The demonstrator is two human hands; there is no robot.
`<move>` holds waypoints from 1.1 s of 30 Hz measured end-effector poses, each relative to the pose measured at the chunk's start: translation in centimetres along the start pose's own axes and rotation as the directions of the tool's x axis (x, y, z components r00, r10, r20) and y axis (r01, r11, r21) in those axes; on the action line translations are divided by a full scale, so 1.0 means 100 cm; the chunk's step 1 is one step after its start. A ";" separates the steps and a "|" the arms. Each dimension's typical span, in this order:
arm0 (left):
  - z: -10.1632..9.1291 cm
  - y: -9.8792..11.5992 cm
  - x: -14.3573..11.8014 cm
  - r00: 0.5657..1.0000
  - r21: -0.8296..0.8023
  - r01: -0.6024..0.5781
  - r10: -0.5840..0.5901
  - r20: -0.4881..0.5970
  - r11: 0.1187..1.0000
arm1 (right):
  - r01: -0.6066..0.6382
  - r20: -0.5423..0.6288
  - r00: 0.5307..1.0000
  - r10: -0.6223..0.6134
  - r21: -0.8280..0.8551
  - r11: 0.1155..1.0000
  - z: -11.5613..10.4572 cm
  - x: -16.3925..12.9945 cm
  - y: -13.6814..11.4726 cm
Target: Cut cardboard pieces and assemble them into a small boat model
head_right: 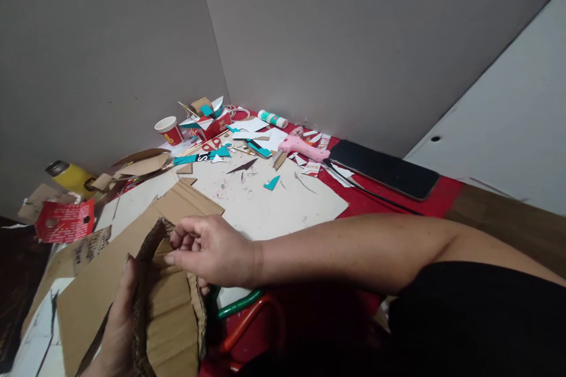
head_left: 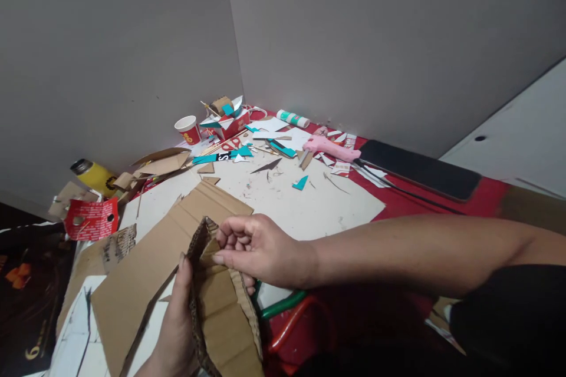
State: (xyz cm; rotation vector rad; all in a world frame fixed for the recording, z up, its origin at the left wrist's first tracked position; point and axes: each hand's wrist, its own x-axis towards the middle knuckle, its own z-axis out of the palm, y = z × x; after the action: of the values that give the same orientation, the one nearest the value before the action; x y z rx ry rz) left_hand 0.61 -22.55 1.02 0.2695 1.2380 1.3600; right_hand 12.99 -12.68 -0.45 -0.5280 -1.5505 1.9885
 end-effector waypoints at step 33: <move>-0.008 0.006 0.010 0.943 0.155 0.184 -0.219 0.249 0.971 | 0.027 -0.094 0.995 -0.028 -0.018 0.999 -0.004 0.002 -0.005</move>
State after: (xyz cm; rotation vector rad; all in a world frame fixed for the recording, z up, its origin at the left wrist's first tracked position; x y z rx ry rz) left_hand -0.63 -21.96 0.65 0.3914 1.0977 1.0312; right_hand 13.24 -12.15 -0.03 -0.5948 -1.5099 1.9043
